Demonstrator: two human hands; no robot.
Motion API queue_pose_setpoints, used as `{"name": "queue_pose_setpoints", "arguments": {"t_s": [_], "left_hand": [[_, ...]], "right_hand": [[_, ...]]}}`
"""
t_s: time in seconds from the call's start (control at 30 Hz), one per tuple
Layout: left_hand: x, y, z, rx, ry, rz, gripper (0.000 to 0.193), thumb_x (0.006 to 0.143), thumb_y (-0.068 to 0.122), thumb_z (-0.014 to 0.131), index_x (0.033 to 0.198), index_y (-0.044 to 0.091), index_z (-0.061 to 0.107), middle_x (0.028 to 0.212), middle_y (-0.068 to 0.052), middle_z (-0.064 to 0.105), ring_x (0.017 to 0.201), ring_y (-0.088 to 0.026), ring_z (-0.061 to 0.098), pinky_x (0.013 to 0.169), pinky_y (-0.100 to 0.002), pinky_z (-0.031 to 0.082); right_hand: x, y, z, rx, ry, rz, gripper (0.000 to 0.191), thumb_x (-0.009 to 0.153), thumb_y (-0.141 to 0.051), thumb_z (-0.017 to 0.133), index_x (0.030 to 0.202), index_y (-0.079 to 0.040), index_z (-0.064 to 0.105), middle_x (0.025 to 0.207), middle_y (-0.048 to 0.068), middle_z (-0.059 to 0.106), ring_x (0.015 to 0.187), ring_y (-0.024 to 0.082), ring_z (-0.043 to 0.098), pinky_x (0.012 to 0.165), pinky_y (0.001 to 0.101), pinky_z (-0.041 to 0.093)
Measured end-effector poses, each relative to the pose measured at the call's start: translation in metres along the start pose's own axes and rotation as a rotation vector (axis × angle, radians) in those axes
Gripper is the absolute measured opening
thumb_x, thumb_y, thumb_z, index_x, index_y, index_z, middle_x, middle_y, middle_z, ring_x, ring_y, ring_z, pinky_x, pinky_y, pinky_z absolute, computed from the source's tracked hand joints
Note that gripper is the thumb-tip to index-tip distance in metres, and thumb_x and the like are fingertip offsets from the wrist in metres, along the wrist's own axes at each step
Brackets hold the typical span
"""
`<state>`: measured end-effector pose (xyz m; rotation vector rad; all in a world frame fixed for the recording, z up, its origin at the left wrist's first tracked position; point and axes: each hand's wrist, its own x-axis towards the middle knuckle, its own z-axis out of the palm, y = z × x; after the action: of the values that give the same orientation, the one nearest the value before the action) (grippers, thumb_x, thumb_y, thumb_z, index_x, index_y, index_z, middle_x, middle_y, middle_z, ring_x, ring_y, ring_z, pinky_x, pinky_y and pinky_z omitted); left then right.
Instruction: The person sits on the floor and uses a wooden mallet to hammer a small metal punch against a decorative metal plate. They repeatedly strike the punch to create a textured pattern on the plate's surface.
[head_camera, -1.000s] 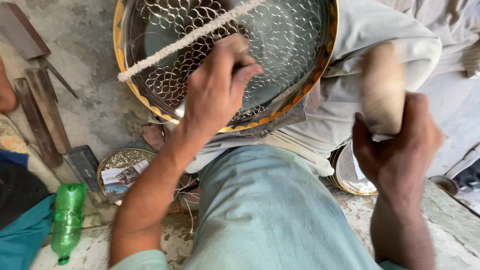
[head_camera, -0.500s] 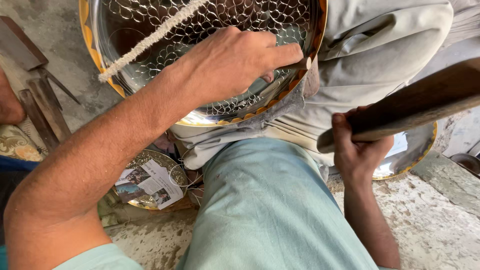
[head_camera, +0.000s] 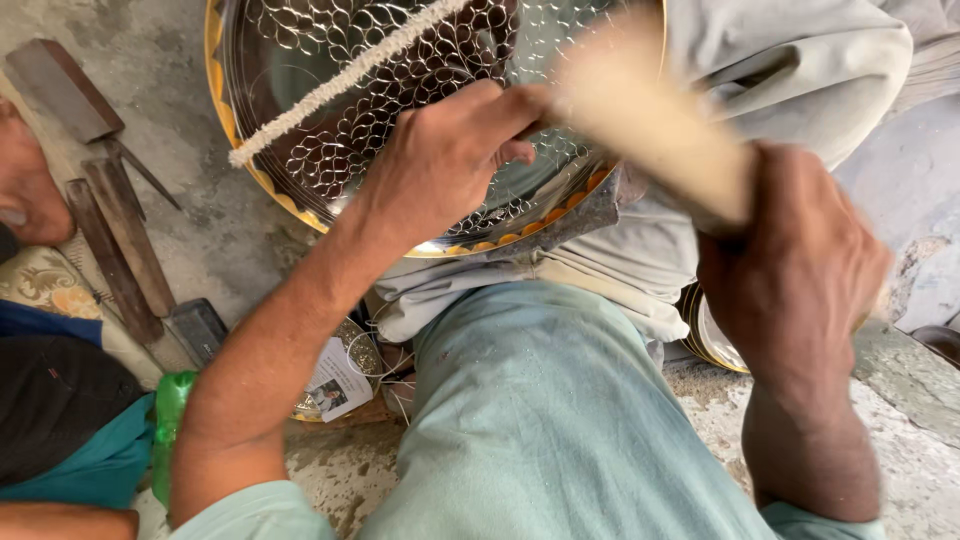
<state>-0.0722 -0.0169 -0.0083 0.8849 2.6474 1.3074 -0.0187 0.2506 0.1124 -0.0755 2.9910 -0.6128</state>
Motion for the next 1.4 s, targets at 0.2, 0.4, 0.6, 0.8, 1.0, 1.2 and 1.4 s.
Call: {"name": "queue_pose_setpoints", "arguments": {"t_s": [0.2,0.4,0.6,0.8,1.0,1.2,1.4], "left_hand": [[-0.029,0.023,0.016,-0.292,0.527,-0.234,0.02,0.112,0.017,0.067,0.121,0.005,0.053,0.105,-0.007,0.069,0.083,-0.011,0.074,0.064,-0.02,0.065],[-0.036,0.035,0.03,-0.161,0.581,-0.356,0.019,0.106,0.013,0.07,0.114,0.0,0.057,0.1,-0.01,0.068,0.08,-0.016,0.069,0.065,-0.028,0.056],[-0.045,0.025,0.04,0.248,0.528,-0.273,0.013,0.093,0.001,0.068,0.106,0.003,0.064,0.094,-0.012,0.067,0.083,-0.036,0.067,0.074,-0.047,0.055],[-0.028,0.026,0.027,0.099,0.469,-0.184,0.015,0.099,0.012,0.068,0.11,0.004,0.061,0.099,-0.013,0.068,0.088,-0.034,0.07,0.076,-0.046,0.056],[0.004,0.029,0.002,-0.015,0.09,-0.095,0.027,0.103,0.02,0.068,0.125,0.01,0.057,0.102,-0.008,0.069,0.085,-0.022,0.075,0.072,-0.03,0.066],[0.031,0.035,-0.017,0.025,-0.208,-0.018,0.051,0.095,-0.005,0.064,0.141,0.015,0.056,0.092,-0.006,0.067,0.084,-0.022,0.077,0.069,-0.032,0.065],[0.044,0.041,-0.017,0.056,-0.361,0.024,0.035,0.098,-0.005,0.059,0.13,0.009,0.062,0.094,-0.007,0.068,0.088,-0.021,0.078,0.061,-0.031,0.063]], "right_hand": [[0.017,-0.009,-0.015,0.057,0.076,-0.29,0.034,0.104,-0.014,0.078,0.119,0.002,0.053,0.1,0.015,0.066,0.087,0.024,0.07,0.074,0.0337,0.054],[0.045,-0.039,-0.032,-0.215,0.035,-0.363,0.046,0.081,-0.005,0.086,0.12,-0.002,0.062,0.096,0.013,0.067,0.081,0.03,0.067,0.066,0.042,0.048],[0.066,-0.063,-0.044,-0.091,-0.036,-0.491,0.034,0.096,-0.013,0.082,0.12,-0.004,0.059,0.1,0.011,0.061,0.089,0.028,0.064,0.078,0.0408,0.049],[0.058,-0.047,-0.06,-0.452,0.074,-0.466,0.018,0.1,-0.017,0.078,0.111,-0.01,0.065,0.089,0.003,0.061,0.078,0.021,0.063,0.071,0.0361,0.047],[0.03,-0.012,-0.05,-0.201,0.042,-0.199,0.037,0.085,-0.006,0.078,0.118,-0.007,0.061,0.091,0.012,0.063,0.078,0.033,0.062,0.07,0.0452,0.047],[-0.015,0.019,-0.009,0.033,0.082,0.028,0.041,0.082,-0.005,0.076,0.12,-0.005,0.061,0.095,0.019,0.066,0.084,0.04,0.065,0.07,0.049,0.05],[-0.052,0.036,0.032,0.212,0.136,0.233,0.042,0.091,-0.015,0.08,0.125,-0.006,0.058,0.101,0.017,0.067,0.088,0.038,0.065,0.075,0.0455,0.051]]}}
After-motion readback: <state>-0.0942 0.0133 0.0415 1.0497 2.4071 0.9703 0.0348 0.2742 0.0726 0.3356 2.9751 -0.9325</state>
